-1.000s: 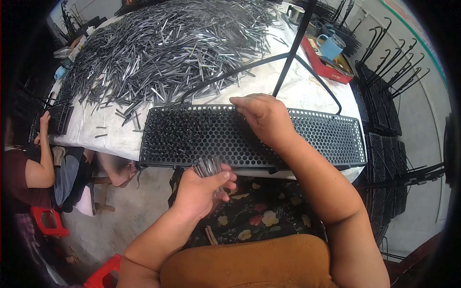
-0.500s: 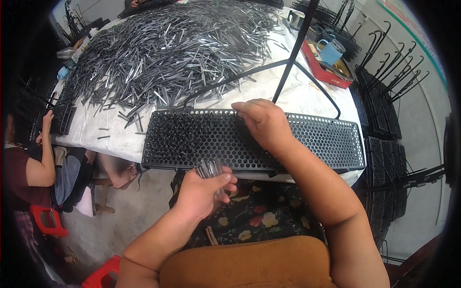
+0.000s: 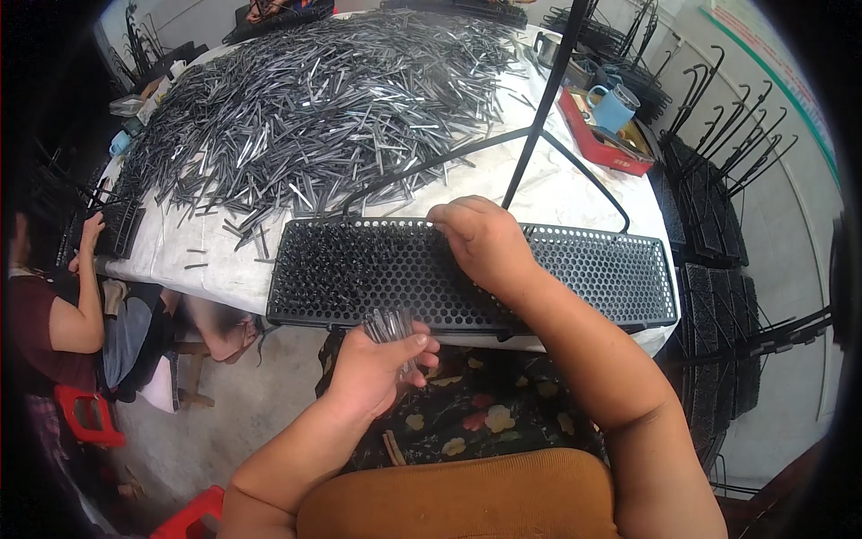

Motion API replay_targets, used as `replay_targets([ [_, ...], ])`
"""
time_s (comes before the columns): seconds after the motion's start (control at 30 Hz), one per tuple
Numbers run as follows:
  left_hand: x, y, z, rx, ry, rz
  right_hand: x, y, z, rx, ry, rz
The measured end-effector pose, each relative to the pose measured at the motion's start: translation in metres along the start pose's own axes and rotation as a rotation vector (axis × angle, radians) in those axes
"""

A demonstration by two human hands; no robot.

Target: The person inserts small metal pins into a perforated metal grid by hand, filling the holes in the template.

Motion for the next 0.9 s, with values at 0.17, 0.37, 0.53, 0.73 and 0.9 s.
replay_targets([
  [0.17,0.000,0.001,-0.003,0.007,-0.011,0.014,0.002,-0.005,-0.002,0.010,-0.028,-0.049],
  [0.37,0.000,0.000,-0.002,0.026,-0.010,0.016,0.002,-0.002,-0.001,-0.019,-0.022,-0.017],
  [0.53,-0.001,0.000,-0.002,0.008,0.000,0.011,0.003,-0.004,-0.003,-0.039,0.060,-0.043],
  [0.73,0.000,0.000,-0.001,-0.002,-0.030,-0.011,0.006,-0.009,-0.006,-0.009,0.038,-0.022],
  [0.9,0.000,0.000,-0.002,-0.006,-0.027,-0.012,0.007,-0.008,-0.005,-0.019,0.080,-0.004],
])
Point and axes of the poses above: each hand's wrist, its own z-axis towards the middle knuckle, its own y-axis out of the palm, x = y × z, the point moved 4 cm from there along z, towards the middle knuckle, and after that the axes turned 3 degrees about y, right-handed, at the moved point
